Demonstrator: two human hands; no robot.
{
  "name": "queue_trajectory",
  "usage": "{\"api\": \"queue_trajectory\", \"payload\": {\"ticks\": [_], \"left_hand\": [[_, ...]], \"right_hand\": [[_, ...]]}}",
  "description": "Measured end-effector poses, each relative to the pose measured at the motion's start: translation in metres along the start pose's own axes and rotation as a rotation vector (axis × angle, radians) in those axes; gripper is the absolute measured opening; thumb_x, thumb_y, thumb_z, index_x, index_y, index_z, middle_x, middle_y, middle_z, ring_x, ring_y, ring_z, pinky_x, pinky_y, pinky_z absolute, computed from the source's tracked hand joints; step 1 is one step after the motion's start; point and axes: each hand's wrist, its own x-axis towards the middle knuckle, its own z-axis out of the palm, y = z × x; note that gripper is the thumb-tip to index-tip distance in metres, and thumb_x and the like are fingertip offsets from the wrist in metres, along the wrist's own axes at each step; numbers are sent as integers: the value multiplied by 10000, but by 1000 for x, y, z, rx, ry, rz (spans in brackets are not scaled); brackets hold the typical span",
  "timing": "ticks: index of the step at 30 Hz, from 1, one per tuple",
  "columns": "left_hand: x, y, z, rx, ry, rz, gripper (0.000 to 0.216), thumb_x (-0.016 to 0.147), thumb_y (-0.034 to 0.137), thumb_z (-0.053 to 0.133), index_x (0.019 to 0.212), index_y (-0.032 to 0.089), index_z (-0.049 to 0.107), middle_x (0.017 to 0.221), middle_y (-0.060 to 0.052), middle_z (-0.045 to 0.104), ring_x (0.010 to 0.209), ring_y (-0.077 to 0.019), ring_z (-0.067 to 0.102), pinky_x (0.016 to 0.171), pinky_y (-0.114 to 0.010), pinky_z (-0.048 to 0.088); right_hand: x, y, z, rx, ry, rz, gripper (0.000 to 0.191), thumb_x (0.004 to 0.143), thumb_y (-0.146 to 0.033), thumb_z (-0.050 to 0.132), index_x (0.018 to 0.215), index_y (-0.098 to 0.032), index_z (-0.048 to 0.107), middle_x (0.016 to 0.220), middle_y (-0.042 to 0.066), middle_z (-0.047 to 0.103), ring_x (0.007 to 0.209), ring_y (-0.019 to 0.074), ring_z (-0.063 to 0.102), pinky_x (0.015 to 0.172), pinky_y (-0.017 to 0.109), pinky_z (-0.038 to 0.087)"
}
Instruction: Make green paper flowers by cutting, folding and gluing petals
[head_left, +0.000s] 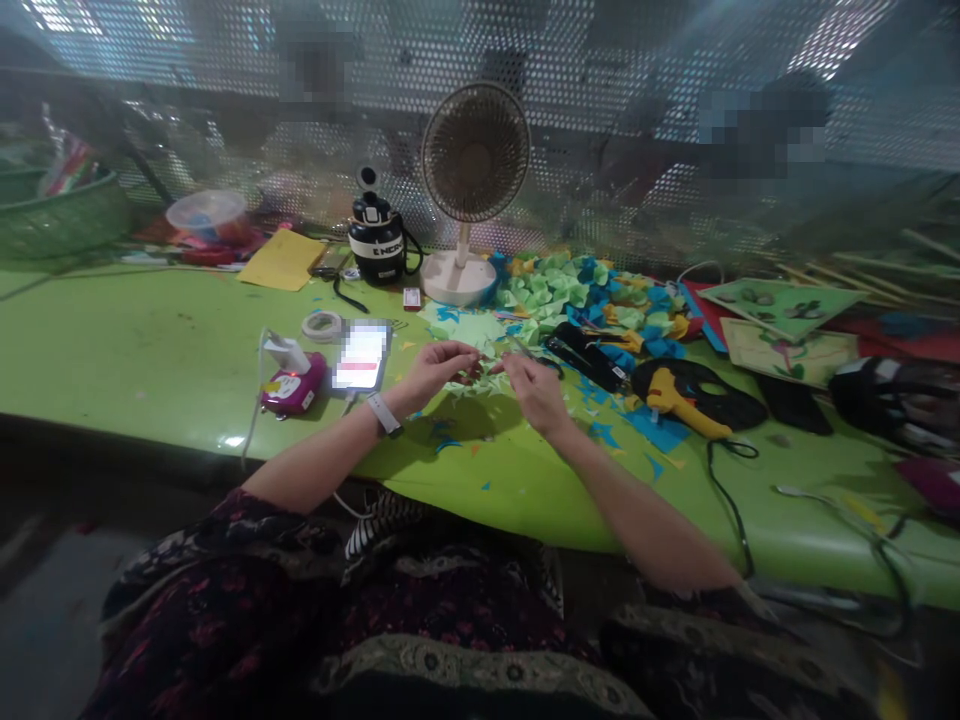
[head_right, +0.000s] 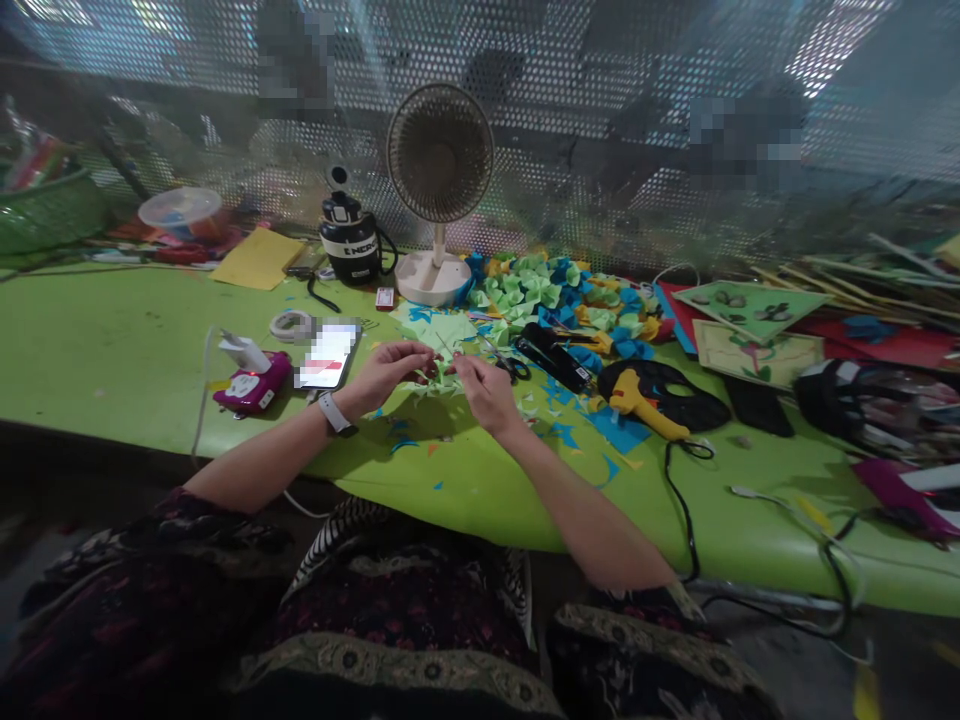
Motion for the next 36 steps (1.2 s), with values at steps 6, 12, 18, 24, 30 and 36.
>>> {"api": "queue_trajectory", "payload": {"ticks": [6,12,18,24,30,36], "left_hand": [[0,0,0,32,-9,40,243,720,347,790,829,138,732,756,-54,708,665,-115,637,641,-261,511],[-1,0,-2,56,-24,50,234,748,339,775,847,131,739,763,-58,708,686,-120,643,672,-273,520],[1,-2,-5,31,-45,72,272,704,331,817,858,119,743,769,-53,713,670,-114,634,689,-282,527],[0,1,-4,71,-41,90,302,675,384,847,797,125,749,686,-34,692,608,-92,594,632,-254,498],[-1,3,-3,104,-42,122,333,667,431,849,730,129,726,637,-17,667,585,-85,573,604,-239,478],[-2,4,-1,105,-40,133,332,672,433,848,721,133,715,636,-16,662,583,-87,572,598,-240,476]], "right_hand": [[0,0,1,-189,-51,-110,479,931,-555,445,632,-192,538,564,-14,453,555,123,394,567,271,298],[1,4,0,-262,-37,-147,475,937,-537,431,603,-204,479,539,-17,424,534,121,370,555,271,281],[3,6,-1,-293,-25,-178,440,931,-493,435,611,-196,490,534,-19,434,525,113,383,558,266,288],[2,4,-2,-300,-56,-199,439,937,-482,439,633,-188,554,543,-14,470,531,116,409,563,266,303],[1,0,-3,-294,-92,-220,460,944,-476,436,623,-182,586,539,-7,487,524,116,416,549,266,306],[1,-2,-3,-282,-107,-219,458,936,-470,440,626,-179,611,537,1,485,526,122,425,542,269,312]]}}
